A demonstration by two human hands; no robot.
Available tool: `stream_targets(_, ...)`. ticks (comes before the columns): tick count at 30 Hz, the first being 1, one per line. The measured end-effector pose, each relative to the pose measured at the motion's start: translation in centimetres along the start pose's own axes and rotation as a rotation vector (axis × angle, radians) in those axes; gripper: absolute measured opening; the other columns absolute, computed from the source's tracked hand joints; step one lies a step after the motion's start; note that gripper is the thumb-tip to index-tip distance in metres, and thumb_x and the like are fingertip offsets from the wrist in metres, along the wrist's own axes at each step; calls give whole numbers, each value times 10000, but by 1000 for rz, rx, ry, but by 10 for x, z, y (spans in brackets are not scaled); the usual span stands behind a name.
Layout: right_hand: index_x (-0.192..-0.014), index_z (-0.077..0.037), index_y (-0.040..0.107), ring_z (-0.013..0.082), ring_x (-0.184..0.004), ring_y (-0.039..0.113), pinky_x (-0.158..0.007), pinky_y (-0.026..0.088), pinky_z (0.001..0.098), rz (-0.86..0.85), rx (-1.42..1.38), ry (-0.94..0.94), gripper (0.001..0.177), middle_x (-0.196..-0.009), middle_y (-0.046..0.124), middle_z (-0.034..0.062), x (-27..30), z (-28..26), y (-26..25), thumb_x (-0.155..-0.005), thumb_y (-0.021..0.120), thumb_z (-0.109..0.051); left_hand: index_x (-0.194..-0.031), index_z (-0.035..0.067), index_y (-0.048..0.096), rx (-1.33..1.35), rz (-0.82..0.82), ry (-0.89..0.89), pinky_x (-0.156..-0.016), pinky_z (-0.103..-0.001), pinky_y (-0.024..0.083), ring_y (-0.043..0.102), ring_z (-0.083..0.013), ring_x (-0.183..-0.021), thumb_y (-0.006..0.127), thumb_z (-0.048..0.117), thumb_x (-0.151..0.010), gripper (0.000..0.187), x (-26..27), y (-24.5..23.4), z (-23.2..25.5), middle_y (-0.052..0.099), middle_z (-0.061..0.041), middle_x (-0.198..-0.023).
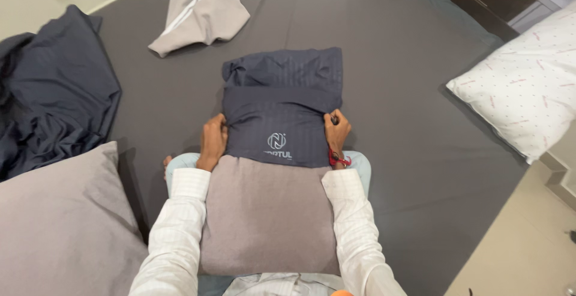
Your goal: The person folds a dark blue pillowcase by hand while sitting on a bed, smoothing the fabric and aligning the edges over a light purple pillow.
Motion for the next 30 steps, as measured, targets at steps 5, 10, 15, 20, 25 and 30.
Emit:
stream_targets(5, -1049, -39, 679, 271, -935, 614, -798, 473, 403, -49, 102, -468, 230, -996, 646, 122, 0, -40, -11, -920, 727, -224, -1031, -41, 640, 141, 80, 48, -786, -423, 519, 658, -384, -858, 689, -46, -861, 177, -18, -4, 10, 672, -216, -976)
stream_targets(10, -1016, -83, 701, 294, -1012, 605, -889, 430, 424, -337, 267, -373, 183, -1040, 678, 64, -8, -64, 13, -1002, 645, -257, -1095, -15, 628, 383, -24, -207, -817, -374, 527, 693, -330, -908, 695, 15, -904, 204, -23, 6, 1, 699, -169, -979)
stream_targets(15, -1048, -78, 660, 259, -1007, 605, -933, 413, 405, -377, 155, -308, 207, -1008, 668, 42, 10, -80, 28, -1080, 561, -257, -1150, 2, 558, 242, -112, -190, -914, -458, 454, 593, -380, -1068, 616, 102, -983, 202, -7, 13, -18, 637, -221, -1140)
stream_targets(20, -1037, -61, 699, 285, -976, 574, -882, 388, 419, -421, 110, -625, 215, -1010, 648, 105, 20, -109, 2, -935, 667, -249, -1167, 37, 534, 230, -240, -173, -904, -476, 452, 565, -350, -1008, 639, 198, -924, 310, -14, 0, 7, 589, -199, -1045)
stream_targets(25, -1034, -30, 638, 320, -922, 603, -844, 443, 411, -427, 69, -532, 123, -977, 672, 121, 30, -94, 6, -983, 584, -129, -1125, 65, 669, 202, -263, -156, -837, -428, 465, 552, -283, -952, 796, 310, -823, 409, -34, -28, 48, 613, -141, -974)
stream_targets(30, -918, -20, 656, 281, -647, 616, -640, 460, 373, -444, 56, -419, 91, -753, 633, 153, 37, -90, 1, -898, 587, -76, -988, 29, 729, 281, -77, 77, -840, -367, 485, 573, -231, -927, 793, 309, -872, 310, -35, -17, 42, 679, -53, -982)
Point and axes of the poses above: each hand's wrist, its own x-axis away from the middle knuckle, its own y-axis out of the palm, z = x × y, the point moved 1 cm from there along -x, towards the middle knuckle
